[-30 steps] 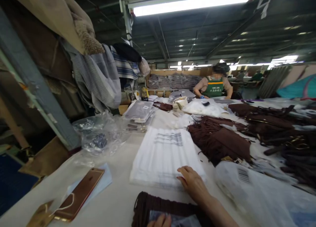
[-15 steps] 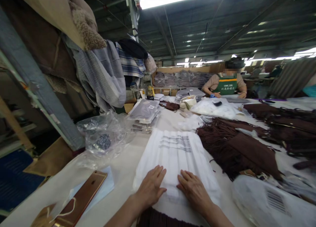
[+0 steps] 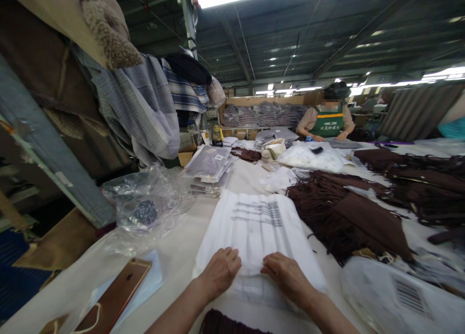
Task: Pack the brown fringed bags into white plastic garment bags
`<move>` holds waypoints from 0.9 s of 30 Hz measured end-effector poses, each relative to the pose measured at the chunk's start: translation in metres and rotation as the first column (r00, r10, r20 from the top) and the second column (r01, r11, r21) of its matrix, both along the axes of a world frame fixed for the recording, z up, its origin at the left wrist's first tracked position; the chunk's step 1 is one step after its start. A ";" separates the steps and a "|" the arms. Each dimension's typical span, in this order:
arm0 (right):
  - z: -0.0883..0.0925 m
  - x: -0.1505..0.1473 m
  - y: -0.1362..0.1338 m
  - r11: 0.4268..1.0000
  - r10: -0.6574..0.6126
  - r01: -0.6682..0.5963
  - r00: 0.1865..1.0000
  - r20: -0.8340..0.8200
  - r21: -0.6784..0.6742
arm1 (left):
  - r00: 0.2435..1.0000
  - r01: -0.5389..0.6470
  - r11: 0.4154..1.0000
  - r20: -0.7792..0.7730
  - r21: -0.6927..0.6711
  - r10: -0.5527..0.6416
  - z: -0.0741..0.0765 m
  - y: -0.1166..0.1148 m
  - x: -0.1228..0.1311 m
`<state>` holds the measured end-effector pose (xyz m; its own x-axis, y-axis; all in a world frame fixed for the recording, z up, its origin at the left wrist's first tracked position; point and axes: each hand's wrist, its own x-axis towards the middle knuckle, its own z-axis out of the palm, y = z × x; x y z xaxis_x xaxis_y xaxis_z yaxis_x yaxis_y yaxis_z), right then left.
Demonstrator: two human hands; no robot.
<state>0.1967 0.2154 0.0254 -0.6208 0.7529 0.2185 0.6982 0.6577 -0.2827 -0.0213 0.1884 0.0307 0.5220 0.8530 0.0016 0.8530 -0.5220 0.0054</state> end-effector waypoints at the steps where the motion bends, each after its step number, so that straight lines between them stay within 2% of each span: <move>1: 0.002 0.000 0.001 1.000 -0.005 0.005 1.000 0.003 -0.020 | 1.000 0.003 1.000 -0.005 -0.003 -0.003 0.000 0.002 0.001; 8: 0.020 0.007 -0.004 0.992 -0.012 0.019 0.998 0.056 -0.128 | 0.997 -0.067 0.998 0.033 0.001 0.067 0.002 0.012 0.002; 12: 0.025 0.008 -0.004 0.973 -0.172 0.179 0.983 0.059 -0.148 | 0.992 -0.097 0.995 0.086 -0.006 0.097 0.008 0.011 0.006; 15: 0.028 0.004 0.000 0.933 -0.311 0.314 0.949 0.043 -0.173 | 0.986 -0.091 0.996 0.142 -0.015 0.093 0.014 0.005 0.014; 17: 0.029 0.001 0.002 0.913 -0.363 0.362 0.931 0.028 -0.189 | 0.982 -0.093 0.995 0.163 -0.023 0.095 0.019 0.003 0.022; 23: 0.032 0.003 0.001 0.910 -0.355 0.343 0.935 -0.006 -0.233 | 0.982 -0.168 0.982 0.075 -0.084 0.175 0.024 0.010 0.042; 27: 0.027 0.020 0.000 0.928 -0.300 0.284 0.953 -0.034 -0.241 | 0.974 -0.225 0.970 -0.011 -0.090 0.225 0.023 0.014 0.029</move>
<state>0.2165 0.2153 0.0519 -0.3554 0.9333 0.0510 0.8229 0.3383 -0.4565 0.0074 0.2019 0.0535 0.3169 0.9450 -0.0803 0.9483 -0.3144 0.0432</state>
